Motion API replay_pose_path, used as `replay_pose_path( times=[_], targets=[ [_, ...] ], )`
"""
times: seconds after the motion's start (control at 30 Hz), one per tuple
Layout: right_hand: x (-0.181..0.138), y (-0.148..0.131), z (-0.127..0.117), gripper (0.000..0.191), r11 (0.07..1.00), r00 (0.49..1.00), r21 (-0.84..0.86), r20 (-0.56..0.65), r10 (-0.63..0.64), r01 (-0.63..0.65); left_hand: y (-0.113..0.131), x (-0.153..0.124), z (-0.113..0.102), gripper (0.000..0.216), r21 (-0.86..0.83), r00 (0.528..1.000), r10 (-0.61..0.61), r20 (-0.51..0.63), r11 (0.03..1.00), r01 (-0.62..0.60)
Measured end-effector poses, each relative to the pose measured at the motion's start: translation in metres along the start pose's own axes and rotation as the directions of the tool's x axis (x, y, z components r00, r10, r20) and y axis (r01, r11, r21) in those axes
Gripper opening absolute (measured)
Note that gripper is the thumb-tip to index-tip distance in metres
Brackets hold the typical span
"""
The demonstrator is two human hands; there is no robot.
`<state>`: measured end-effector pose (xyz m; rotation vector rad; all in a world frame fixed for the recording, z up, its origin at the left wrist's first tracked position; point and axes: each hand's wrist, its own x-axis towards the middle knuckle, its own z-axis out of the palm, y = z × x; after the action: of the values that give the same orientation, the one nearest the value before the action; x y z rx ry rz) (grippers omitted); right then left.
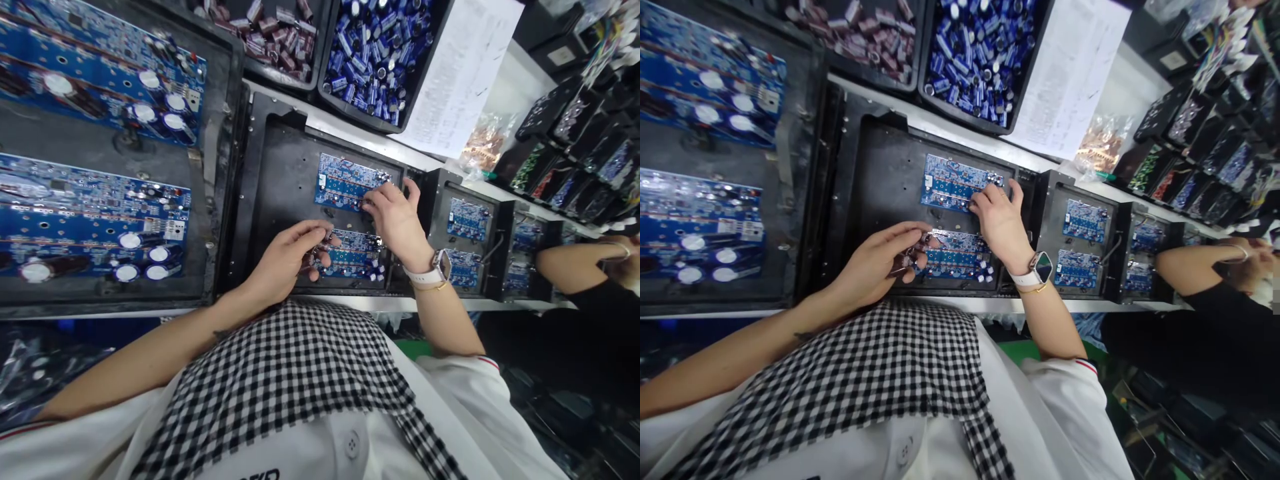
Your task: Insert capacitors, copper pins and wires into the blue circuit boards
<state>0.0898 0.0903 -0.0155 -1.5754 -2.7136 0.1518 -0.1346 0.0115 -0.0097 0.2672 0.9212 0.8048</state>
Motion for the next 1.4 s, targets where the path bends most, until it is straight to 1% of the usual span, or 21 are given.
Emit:
replay_pose_path(
  times=[0.1, 0.17, 0.27, 0.33, 0.5, 0.67, 0.8, 1.0, 1.1, 1.17, 1.23, 1.27, 1.33, 1.37, 1.4],
  targets=[
    [0.001, 0.0, 0.0, 0.025, 1.0, 1.0, 0.006, 0.016, -0.005, 0.005, 0.002, 0.0, -0.001, 0.035, -0.014, 1.0, 0.014, -0.002, 1.0, -0.014],
    [0.001, -0.002, -0.002, 0.026, 1.0, 1.0, -0.009, 0.016, -0.011, 0.011, 0.003, 0.0, -0.001, 0.037, -0.028, 1.0, 0.028, -0.013, 0.999, -0.028],
    [0.001, -0.005, -0.004, 0.026, 0.999, 0.999, -0.031, 0.016, -0.029, 0.03, 0.004, -0.001, -0.001, 0.027, -0.041, 0.998, 0.039, -0.048, 0.998, -0.041],
    [0.002, -0.007, -0.004, 0.025, 0.998, 0.999, -0.05, 0.014, -0.041, 0.042, 0.004, -0.002, -0.001, 0.024, -0.041, 0.998, 0.039, -0.05, 0.998, -0.041],
    [0.004, -0.009, -0.006, 0.025, 0.994, 0.998, -0.083, 0.033, -0.062, 0.065, 0.002, -0.001, -0.003, 0.028, -0.071, 1.0, 0.012, -0.011, 0.997, -0.012],
    [0.007, -0.009, -0.008, 0.023, 0.995, 0.997, -0.066, 0.037, -0.072, 0.074, 0.0, 0.002, -0.004, 0.023, -0.098, 1.0, -0.016, -0.021, 0.995, 0.014],
    [0.008, -0.009, -0.009, 0.023, 0.996, 0.996, -0.037, 0.049, -0.079, 0.081, -0.001, 0.002, -0.005, 0.02, -0.103, 1.0, -0.015, -0.021, 0.995, 0.013],
    [0.008, -0.003, -0.007, 0.024, 0.992, 0.992, -0.046, 0.058, -0.114, 0.117, -0.001, 0.001, -0.006, 0.018, -0.115, 1.0, -0.005, -0.018, 0.993, 0.003],
    [0.007, -0.003, -0.01, 0.023, 0.989, 0.988, -0.005, 0.057, -0.144, 0.145, -0.001, 0.002, -0.006, 0.018, -0.127, 1.0, -0.01, -0.017, 0.992, 0.008],
    [0.004, -0.012, -0.019, 0.026, 0.991, 0.992, 0.043, 0.011, -0.129, 0.128, -0.001, 0.001, -0.005, 0.02, -0.127, 1.0, -0.015, -0.012, 0.992, 0.013],
    [0.001, -0.028, -0.03, 0.036, 0.977, 0.99, 0.164, -0.024, -0.137, 0.139, -0.001, 0.001, -0.004, 0.023, -0.12, 1.0, -0.016, 0.004, 0.993, 0.017],
    [-0.001, -0.037, -0.034, 0.037, 0.956, 0.986, 0.24, -0.028, -0.165, 0.167, -0.001, 0.001, -0.004, 0.025, -0.116, 1.0, -0.018, 0.017, 0.993, 0.019],
    [-0.001, -0.05, -0.038, 0.028, 0.919, 0.977, 0.337, -0.021, -0.212, 0.206, -0.002, 0.0, -0.003, 0.024, -0.118, 0.999, -0.025, 0.04, 0.993, 0.03],
    [0.0, -0.053, -0.036, 0.022, 0.924, 0.979, 0.329, -0.024, -0.2, 0.197, -0.001, 0.001, -0.003, 0.021, -0.125, 0.999, -0.031, 0.041, 0.991, 0.036],
    [0.003, -0.053, -0.032, 0.019, 0.944, 0.986, 0.285, -0.038, -0.16, 0.165, -0.001, 0.001, -0.003, 0.018, -0.135, 0.999, -0.034, 0.032, 0.99, 0.039]
  ],
)
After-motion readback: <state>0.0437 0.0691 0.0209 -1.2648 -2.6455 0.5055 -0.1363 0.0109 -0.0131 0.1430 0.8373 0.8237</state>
